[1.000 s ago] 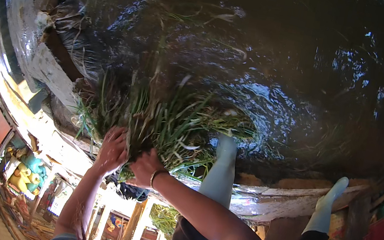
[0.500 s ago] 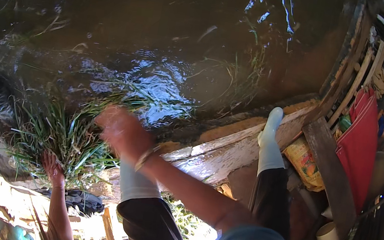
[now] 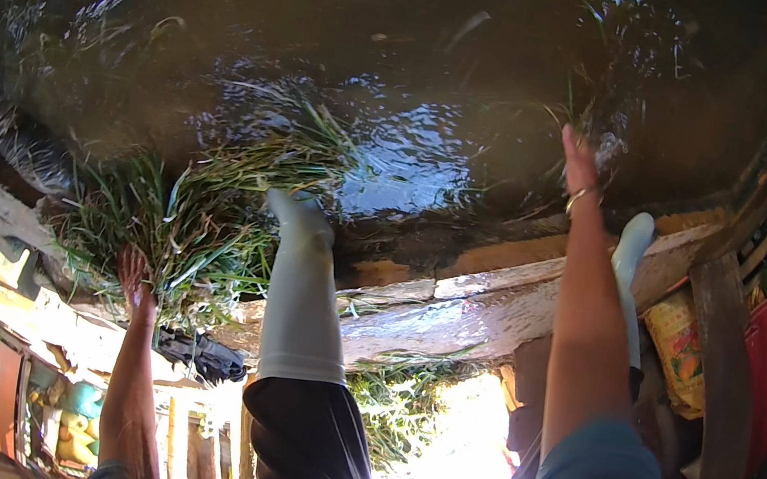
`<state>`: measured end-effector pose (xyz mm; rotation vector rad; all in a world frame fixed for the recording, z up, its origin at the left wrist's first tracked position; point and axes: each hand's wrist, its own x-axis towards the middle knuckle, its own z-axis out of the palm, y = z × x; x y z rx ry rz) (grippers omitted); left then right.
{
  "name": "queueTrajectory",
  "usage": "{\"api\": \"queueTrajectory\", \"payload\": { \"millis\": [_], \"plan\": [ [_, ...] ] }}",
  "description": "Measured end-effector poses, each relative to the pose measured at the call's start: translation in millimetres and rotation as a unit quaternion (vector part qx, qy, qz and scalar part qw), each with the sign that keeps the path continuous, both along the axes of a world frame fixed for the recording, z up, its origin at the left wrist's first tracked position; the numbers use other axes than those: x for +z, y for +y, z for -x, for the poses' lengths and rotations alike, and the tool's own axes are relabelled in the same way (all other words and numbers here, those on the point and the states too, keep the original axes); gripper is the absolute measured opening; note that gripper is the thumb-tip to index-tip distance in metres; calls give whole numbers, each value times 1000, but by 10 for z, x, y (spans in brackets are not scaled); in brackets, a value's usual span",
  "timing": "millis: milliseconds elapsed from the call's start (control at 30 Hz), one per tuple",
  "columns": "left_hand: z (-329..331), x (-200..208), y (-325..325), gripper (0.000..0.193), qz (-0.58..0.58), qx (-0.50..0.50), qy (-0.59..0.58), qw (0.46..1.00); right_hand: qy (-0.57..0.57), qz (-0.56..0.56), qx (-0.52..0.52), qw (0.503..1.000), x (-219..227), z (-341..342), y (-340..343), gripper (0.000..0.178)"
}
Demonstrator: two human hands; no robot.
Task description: The person stands in a shallow water-filled enclosure and removes a red-and-white sack, then gathers floating grass and debris by hand. They use a metal bowl to scoop and pour water, repeatedly clearing the surface and moving debris to the edge. The person continues to pull out clumps of grass and place them on the side, then walks out of the enclosure carrying the bowl.
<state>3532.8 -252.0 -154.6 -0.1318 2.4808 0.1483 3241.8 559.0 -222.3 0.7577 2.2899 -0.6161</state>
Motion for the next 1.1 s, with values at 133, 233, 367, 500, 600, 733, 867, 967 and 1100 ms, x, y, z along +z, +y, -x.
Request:
{"api": "queueTrajectory", "payload": {
  "millis": [133, 233, 367, 500, 600, 733, 867, 967, 1100],
  "plan": [
    [192, 83, 259, 41, 66, -9, -33, 997, 62, 84, -327, 939, -41, -693, -1481, 63],
    [317, 164, 410, 34, 36, 65, -3, 997, -3, 33, -385, 922, -3, -759, -2671, 65],
    [427, 242, 484, 35, 17, 69, -11, 997, 28, 123, -239, 963, 99, -652, -3884, 71],
    [439, 261, 470, 39, -17, 90, 24, 996, 21, 98, -48, 994, 96, -570, -4745, 80],
    [423, 267, 462, 40, -33, 119, 30, 992, -27, 28, 125, 991, 190, -520, -5000, 88],
    [417, 304, 481, 37, -37, 162, 38, 985, -93, 21, 254, 963, 338, -363, -5089, 91],
    [496, 362, 495, 37, -41, 171, 68, 982, -136, -36, 396, 908, 266, -207, -5331, 83],
    [541, 471, 567, 41, -40, 183, 83, 979, -174, 88, 419, 887, 115, -167, -5584, 86],
    [612, 691, 842, 53, 30, 267, 140, 953, -243, 243, 473, 812, 93, -206, -5791, 93]
  ]
}}
